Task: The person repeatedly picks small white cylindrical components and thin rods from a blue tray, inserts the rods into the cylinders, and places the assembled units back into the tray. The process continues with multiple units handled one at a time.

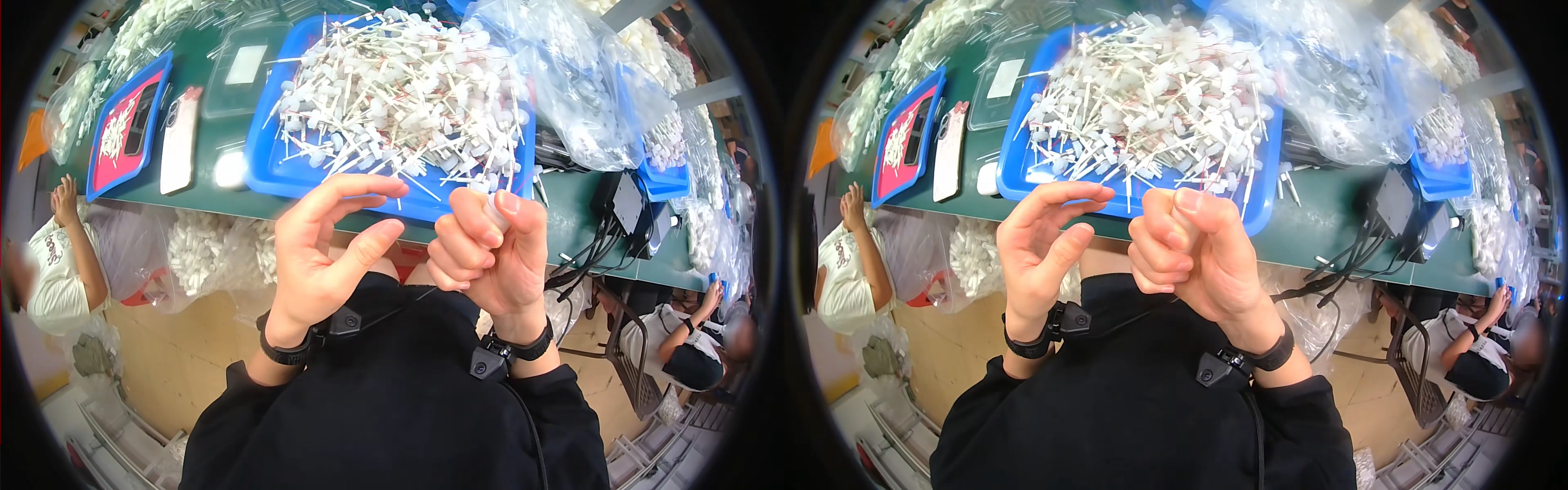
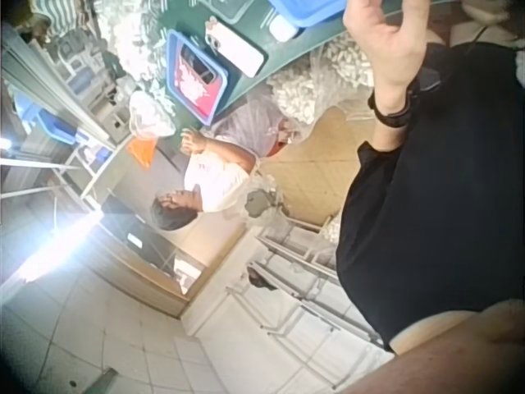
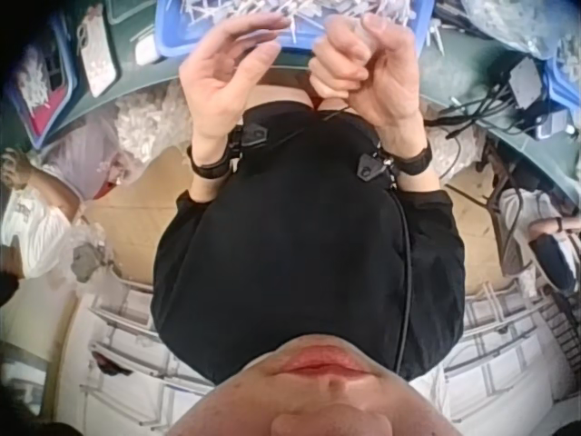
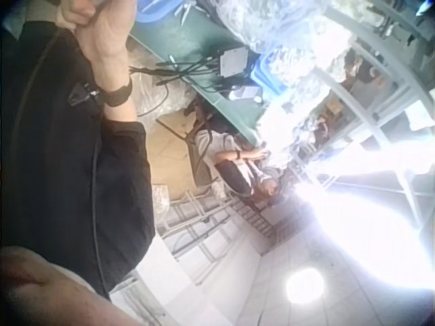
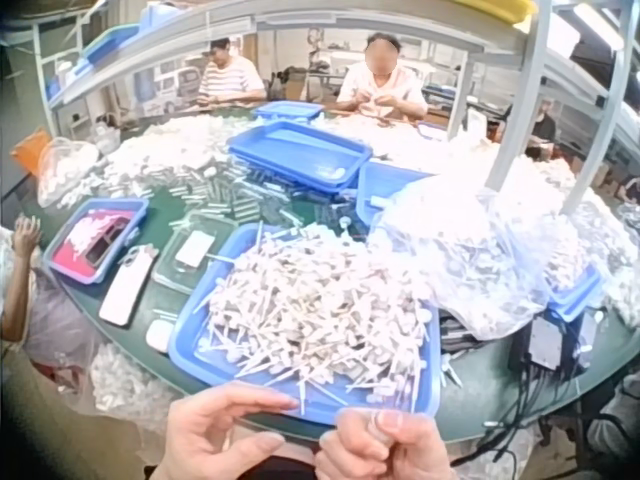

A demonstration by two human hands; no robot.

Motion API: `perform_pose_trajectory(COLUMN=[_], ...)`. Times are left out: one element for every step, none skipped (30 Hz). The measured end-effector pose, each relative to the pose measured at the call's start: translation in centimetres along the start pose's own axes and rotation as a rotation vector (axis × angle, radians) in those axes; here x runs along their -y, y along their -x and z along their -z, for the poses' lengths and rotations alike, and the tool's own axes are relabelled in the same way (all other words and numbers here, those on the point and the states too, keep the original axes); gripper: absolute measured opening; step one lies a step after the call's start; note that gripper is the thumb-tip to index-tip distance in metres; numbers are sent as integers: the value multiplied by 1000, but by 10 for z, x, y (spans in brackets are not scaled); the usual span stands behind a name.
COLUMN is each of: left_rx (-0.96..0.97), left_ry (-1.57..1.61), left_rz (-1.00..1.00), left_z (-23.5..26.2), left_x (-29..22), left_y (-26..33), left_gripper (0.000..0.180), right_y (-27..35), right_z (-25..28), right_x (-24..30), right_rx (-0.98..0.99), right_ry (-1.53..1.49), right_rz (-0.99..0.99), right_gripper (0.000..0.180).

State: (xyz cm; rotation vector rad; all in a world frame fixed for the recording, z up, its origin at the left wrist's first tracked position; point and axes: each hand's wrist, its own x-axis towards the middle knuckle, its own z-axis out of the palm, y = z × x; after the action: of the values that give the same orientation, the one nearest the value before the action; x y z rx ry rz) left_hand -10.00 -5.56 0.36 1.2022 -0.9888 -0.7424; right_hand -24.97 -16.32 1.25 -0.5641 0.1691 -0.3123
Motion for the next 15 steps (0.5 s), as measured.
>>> perform_pose_trajectory(left_rx=[1,2,3,4,2,-1,-1,1,5,5,4,3,4,5,6], left_ry=[2,8,14,19,18,17,17,17,17,14,16,18,22,18,14], left_rz=[-1,1,4,2,0,-1,-2,-1,0,1,4,7,11,12,13], left_z=[0,1,1,2,2,3,3,3,3,3,3,3,2,2,3], left_x=[0,1,1,0,0,-1,-1,-2,-2,-2,-2,-2,-2,-1,0], left_y=[0,-1,-1,0,0,0,0,0,0,0,1,0,0,0,-1], left_gripper=[27,27,27,27,27,27,27,27,27,27,27,27,27,27,27], right_y=[0,-1,-1,-2,-3,-3,-4,-4,-4,-5,-6,-6,-7,-7,-7], right_z=[1,2,2,3,3,3,3,5,5,4,3,2,4,8,10], right_x=[0,-1,-1,-2,-2,-3,-4,-4,-5,-4,-3,-2,-2,-3,-3], right_rx=[-4,-9,-14,-20,-26,-33,-38,-43,-48,-60,-72,-85,-54,-23,8], right_ry=[10,21,31,54,76,99,87,74,62,21,-19,-60,-81,-101,-122], right_rz=[8,15,23,38,53,68,67,65,64,47,30,13,8,3,-2], right_gripper=[40,40,39,39,39,39,39,39,39,41,43,45,47,50,52])
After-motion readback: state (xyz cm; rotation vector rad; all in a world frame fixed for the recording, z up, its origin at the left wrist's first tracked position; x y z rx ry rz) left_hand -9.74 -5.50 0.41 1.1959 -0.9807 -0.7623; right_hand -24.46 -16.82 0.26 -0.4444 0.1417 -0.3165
